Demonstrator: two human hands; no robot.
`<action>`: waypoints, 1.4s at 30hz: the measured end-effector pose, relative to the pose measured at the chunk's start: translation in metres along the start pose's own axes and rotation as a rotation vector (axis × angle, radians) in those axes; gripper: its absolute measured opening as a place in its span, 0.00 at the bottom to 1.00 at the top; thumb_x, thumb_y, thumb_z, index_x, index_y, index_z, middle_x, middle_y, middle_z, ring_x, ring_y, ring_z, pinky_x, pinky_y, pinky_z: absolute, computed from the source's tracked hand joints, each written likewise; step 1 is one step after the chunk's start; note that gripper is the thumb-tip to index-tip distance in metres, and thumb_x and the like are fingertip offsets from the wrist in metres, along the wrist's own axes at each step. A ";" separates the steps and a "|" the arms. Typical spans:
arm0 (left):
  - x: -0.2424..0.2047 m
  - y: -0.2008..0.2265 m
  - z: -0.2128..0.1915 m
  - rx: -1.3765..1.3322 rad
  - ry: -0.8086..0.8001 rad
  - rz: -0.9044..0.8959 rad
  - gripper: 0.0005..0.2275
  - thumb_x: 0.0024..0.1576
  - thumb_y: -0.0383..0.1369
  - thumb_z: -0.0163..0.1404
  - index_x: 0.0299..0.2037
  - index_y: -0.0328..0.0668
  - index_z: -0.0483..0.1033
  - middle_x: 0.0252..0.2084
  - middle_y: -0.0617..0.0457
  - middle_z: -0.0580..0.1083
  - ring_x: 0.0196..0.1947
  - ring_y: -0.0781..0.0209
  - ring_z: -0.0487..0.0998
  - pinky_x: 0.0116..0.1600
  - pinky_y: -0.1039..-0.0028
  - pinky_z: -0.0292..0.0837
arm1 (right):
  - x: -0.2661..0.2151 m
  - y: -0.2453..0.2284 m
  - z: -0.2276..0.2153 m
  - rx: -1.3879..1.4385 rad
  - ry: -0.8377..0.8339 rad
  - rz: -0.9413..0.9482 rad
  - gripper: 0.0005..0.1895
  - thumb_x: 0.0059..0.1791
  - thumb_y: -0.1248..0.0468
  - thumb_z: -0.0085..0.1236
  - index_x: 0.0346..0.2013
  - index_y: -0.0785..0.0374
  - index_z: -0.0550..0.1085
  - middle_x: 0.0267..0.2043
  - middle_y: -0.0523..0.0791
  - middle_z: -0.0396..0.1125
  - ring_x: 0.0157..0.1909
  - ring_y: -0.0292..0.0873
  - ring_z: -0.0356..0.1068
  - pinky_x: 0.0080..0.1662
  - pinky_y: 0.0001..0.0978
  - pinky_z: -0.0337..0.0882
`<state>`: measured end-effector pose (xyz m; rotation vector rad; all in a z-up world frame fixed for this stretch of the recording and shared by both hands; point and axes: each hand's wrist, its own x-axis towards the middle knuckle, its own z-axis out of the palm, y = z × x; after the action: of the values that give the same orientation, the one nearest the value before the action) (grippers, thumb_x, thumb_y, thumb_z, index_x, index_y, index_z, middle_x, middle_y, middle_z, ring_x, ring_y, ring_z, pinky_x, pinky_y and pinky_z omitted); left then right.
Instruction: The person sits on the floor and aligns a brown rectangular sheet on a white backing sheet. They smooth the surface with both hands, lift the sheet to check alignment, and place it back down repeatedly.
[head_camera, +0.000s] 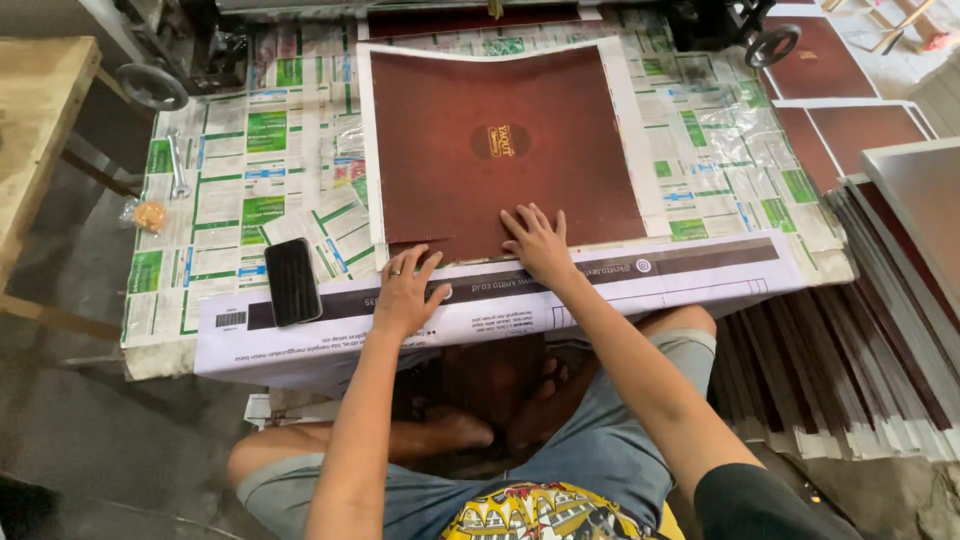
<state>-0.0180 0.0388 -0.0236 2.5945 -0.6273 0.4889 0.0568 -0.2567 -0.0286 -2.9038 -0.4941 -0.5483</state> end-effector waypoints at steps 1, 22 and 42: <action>-0.002 -0.005 0.005 0.007 0.001 -0.009 0.25 0.59 0.46 0.54 0.64 0.48 0.69 0.66 0.46 0.64 0.66 0.44 0.62 0.69 0.51 0.55 | -0.002 -0.001 0.001 0.008 -0.001 -0.009 0.25 0.55 0.50 0.54 0.68 0.44 0.67 0.61 0.47 0.65 0.67 0.49 0.63 0.70 0.58 0.56; 0.011 0.000 0.008 0.197 -0.301 -0.136 0.39 0.54 0.69 0.40 0.76 0.74 0.46 0.80 0.54 0.39 0.79 0.47 0.36 0.75 0.37 0.26 | 0.039 0.025 0.012 0.004 -0.388 0.220 0.47 0.47 0.22 0.30 0.78 0.31 0.42 0.82 0.50 0.27 0.80 0.66 0.23 0.66 0.83 0.25; 0.016 0.005 -0.003 0.192 -0.316 -0.139 0.39 0.52 0.66 0.45 0.74 0.72 0.49 0.79 0.53 0.42 0.78 0.47 0.39 0.74 0.38 0.28 | 0.125 0.038 0.040 0.067 -0.405 0.229 0.55 0.41 0.18 0.35 0.78 0.31 0.40 0.82 0.52 0.23 0.79 0.67 0.18 0.65 0.83 0.22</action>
<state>-0.0075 0.0305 -0.0124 2.9032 -0.5141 0.0976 0.1929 -0.2476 -0.0212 -2.9517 -0.2107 0.0903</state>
